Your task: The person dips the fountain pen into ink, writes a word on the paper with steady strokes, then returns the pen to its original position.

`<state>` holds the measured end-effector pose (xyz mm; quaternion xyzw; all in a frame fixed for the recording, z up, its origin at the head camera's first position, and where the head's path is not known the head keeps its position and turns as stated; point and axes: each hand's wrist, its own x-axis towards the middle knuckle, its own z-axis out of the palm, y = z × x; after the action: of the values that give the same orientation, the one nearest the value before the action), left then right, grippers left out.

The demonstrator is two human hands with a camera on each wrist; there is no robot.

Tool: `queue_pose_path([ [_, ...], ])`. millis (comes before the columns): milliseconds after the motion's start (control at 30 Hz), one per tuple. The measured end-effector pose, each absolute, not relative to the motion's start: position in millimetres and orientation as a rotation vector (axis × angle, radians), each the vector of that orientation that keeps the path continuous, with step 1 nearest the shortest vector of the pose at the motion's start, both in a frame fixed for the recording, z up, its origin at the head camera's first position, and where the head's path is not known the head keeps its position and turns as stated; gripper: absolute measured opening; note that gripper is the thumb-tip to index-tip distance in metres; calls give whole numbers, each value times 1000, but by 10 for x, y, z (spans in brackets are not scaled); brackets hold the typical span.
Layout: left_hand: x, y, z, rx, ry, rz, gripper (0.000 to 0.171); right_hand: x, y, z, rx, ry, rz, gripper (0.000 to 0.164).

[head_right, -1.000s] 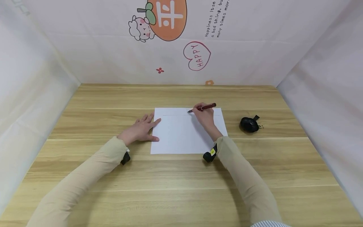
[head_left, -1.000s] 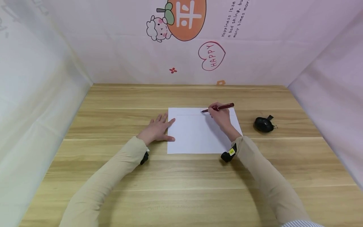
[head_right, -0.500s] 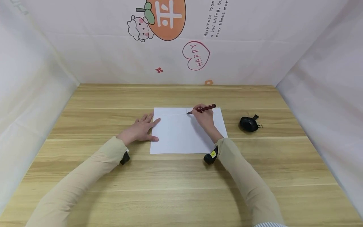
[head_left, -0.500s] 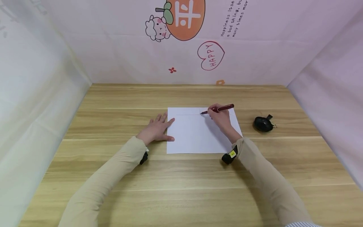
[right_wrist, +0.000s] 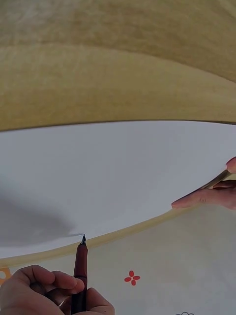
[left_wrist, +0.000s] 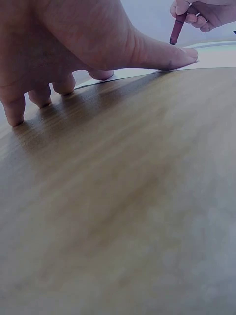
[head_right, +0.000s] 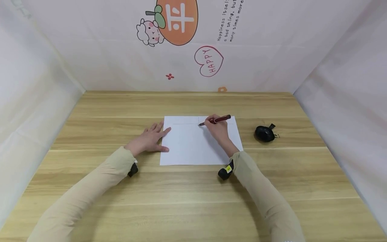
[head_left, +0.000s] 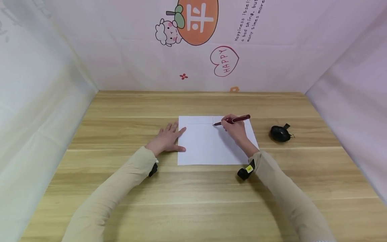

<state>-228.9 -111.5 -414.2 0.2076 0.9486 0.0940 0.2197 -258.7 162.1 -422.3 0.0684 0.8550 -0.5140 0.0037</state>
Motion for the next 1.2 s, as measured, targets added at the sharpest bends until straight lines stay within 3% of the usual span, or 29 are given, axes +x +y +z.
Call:
queue_pose_path([
  [1200,-2318,-1137,-4182,578,2621,264,92,-2379,1624,-4261,165,2640,-1606,19],
])
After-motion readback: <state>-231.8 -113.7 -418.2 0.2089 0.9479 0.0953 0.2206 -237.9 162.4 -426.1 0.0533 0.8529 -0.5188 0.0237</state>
